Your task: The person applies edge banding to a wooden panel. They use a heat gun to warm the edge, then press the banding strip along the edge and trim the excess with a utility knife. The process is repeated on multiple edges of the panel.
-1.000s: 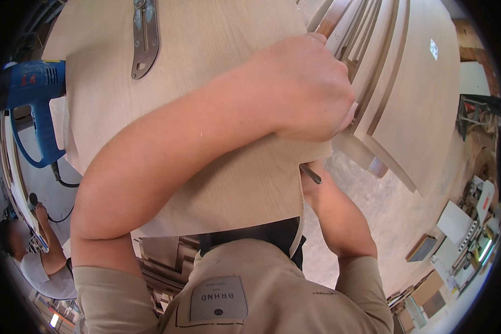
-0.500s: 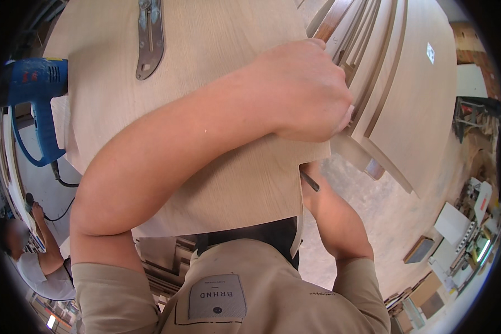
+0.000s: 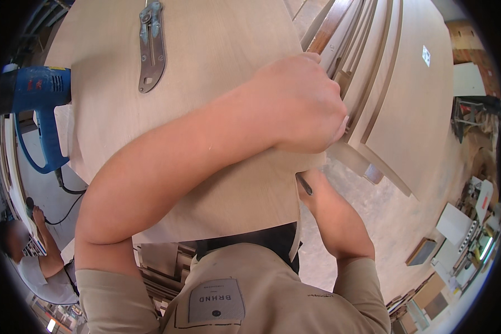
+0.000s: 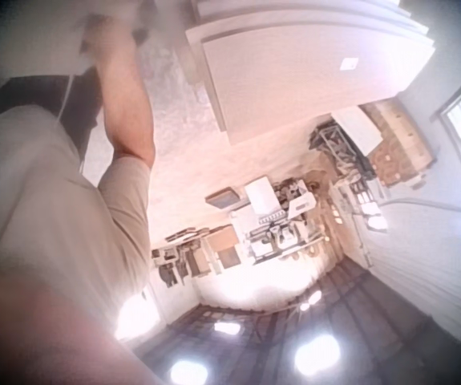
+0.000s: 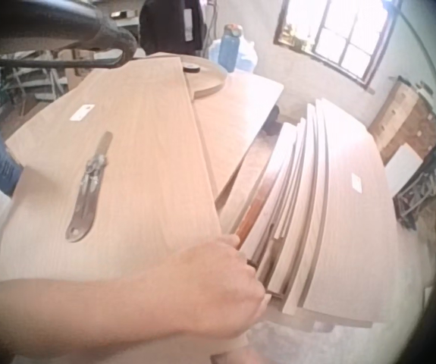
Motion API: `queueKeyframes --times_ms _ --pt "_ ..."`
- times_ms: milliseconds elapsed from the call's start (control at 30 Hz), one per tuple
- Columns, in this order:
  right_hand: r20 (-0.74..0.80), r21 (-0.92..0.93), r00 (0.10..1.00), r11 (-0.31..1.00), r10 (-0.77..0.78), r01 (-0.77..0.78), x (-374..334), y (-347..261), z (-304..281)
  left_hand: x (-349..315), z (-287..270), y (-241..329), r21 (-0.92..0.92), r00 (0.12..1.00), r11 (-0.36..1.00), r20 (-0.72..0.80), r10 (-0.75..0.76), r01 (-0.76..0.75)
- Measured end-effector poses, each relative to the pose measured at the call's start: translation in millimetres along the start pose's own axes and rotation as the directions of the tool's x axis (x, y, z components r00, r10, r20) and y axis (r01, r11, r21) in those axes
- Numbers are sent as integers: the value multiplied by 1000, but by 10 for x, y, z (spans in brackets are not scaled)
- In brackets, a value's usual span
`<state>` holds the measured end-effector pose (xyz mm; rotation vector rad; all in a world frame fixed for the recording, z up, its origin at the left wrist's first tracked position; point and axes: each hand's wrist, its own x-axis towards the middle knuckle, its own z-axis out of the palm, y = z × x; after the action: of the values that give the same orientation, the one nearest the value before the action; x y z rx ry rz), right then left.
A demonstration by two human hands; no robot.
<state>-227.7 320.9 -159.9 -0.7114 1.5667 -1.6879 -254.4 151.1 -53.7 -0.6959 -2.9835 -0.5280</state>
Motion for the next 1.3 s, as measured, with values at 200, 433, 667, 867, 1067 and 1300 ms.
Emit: queueKeyframes --times_ms 200,433,667,867,1067,1300 --pt "-7 -26 1000 1000 -16 16 -12 -9 -31 1 8 25 -10 1000 1000 -27 -6 6" --pt "-37 3 999 1000 -31 31 80 38 -19 -4 11 26 -33 999 999 -38 -3 2" --pt "-75 6 993 996 -89 90 63 132 14 -10 -33 -29 -29 996 999 75 47 -45" --pt "-87 -209 898 889 -431 406 103 105 -76 -10 -35 -43 -2 995 996 52 84 -84" --pt "-201 99 952 963 -229 252 85 77 74 -21 -41 -51 23 995 996 58 81 -83" --pt "-231 4 943 969 -239 247 117 17 96 -24 -34 -41 7 996 996 24 84 -84"
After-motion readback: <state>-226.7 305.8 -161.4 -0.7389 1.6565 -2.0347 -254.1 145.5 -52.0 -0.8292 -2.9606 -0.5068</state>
